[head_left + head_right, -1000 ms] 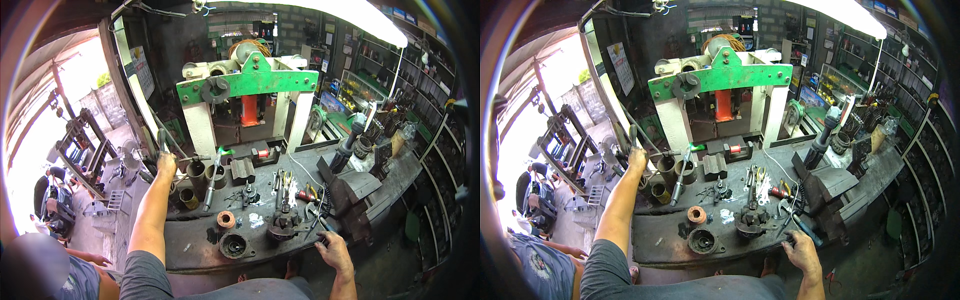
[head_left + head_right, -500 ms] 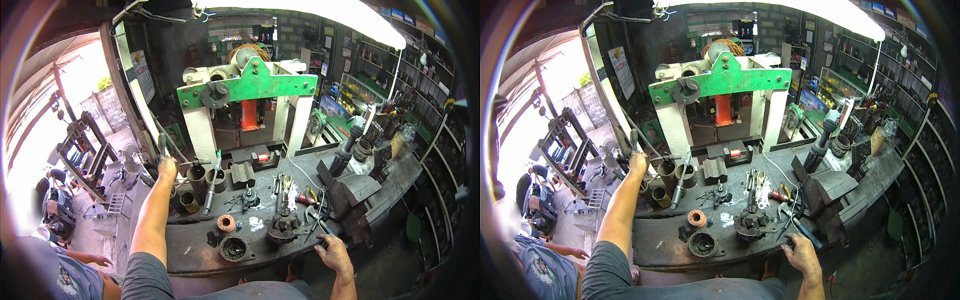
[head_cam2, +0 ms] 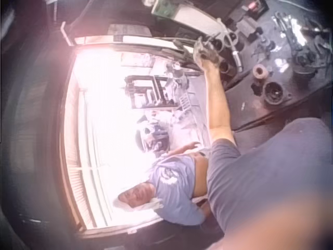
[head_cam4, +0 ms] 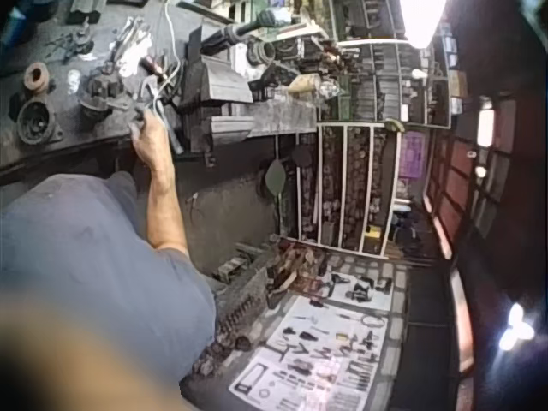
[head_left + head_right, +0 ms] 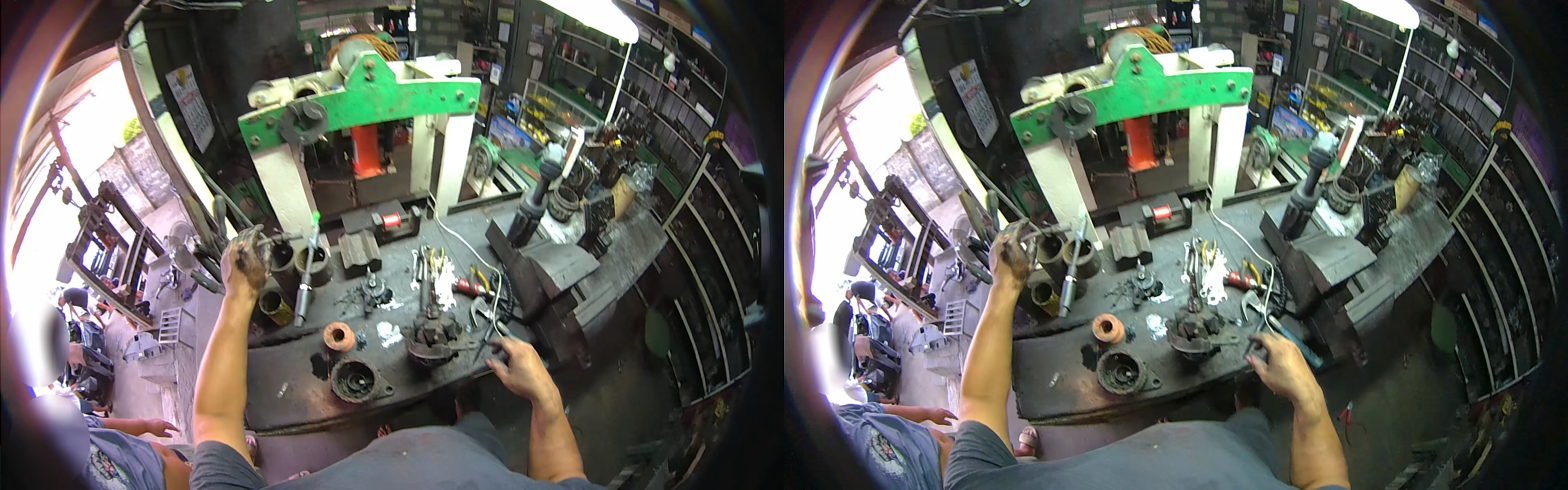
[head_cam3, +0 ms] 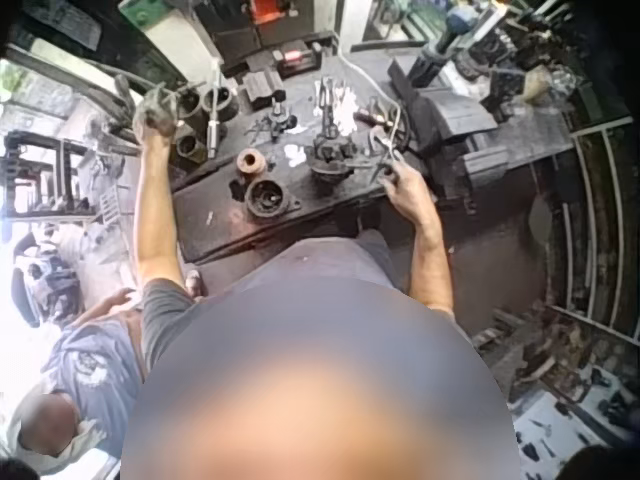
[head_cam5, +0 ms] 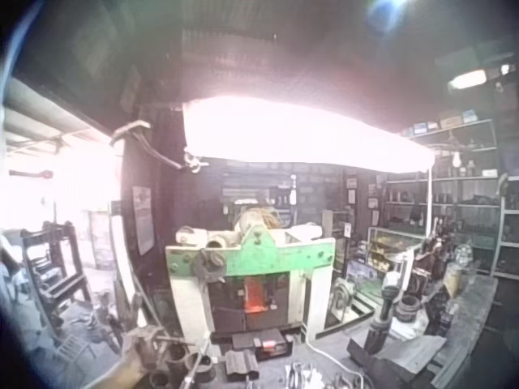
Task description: The person assembles a mechanical component on a workbench, using a screwdriver to tighten a bolt and inserting a cylindrical metal part into a housing. The person repeatedly adjusts and repositions the assembly while another person stands nearby.
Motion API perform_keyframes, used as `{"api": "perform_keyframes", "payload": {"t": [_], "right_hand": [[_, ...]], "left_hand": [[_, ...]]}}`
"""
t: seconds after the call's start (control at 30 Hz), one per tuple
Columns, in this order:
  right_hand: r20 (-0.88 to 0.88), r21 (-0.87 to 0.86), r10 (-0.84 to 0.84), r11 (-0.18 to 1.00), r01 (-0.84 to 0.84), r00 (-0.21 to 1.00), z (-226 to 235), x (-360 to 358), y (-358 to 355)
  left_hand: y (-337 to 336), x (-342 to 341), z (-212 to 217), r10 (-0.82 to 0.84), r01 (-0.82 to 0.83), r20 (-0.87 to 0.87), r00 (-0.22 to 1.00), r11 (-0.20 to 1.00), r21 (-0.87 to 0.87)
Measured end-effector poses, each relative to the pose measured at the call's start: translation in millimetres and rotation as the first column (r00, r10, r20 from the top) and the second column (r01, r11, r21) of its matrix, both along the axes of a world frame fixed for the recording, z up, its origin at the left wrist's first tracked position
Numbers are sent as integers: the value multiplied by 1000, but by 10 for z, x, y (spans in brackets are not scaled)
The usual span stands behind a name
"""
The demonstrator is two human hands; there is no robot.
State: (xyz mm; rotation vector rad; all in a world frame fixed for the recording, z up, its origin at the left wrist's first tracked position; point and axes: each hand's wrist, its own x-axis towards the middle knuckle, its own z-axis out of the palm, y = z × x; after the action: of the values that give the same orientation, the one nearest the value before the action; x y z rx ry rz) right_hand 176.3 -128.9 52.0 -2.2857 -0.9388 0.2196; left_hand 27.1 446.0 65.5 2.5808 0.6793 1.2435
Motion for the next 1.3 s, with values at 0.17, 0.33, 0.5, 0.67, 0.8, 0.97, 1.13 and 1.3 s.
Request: {"api": "perform_keyframes", "payload": {"t": [0.17,0.33,0.5,0.67,0.8,0.97,1.13,1.3], "right_hand": [[21,125,165,978,-166,986,31,398,421],[49,257,454,855,-451,890,92,732,921],[51,199,626,757,-622,778,51,966,1161],[-248,291,621,780,-554,744,-111,1139,1165],[-187,365,645,746,-557,741,-215,1159,1122],[-206,390,595,778,-492,777,-289,1029,1116],[-194,353,550,812,-465,812,-307,970,1128],[-188,303,506,845,-440,842,-265,984,1129]], "left_hand": [[-2032,-53,-204,-385,391,75,920,886,-249],[-3276,436,-608,-392,353,12,920,813,-464],[-3570,681,-762,-275,239,-14,961,859,-453],[-3745,759,-806,-165,228,159,973,780,-583],[-3774,761,-819,-162,235,175,971,768,-595],[-3693,724,-818,-226,288,181,957,799,-528],[-3636,714,-788,-251,296,156,955,800,-522],[-3582,750,-753,-260,299,154,953,885,-356]]}}
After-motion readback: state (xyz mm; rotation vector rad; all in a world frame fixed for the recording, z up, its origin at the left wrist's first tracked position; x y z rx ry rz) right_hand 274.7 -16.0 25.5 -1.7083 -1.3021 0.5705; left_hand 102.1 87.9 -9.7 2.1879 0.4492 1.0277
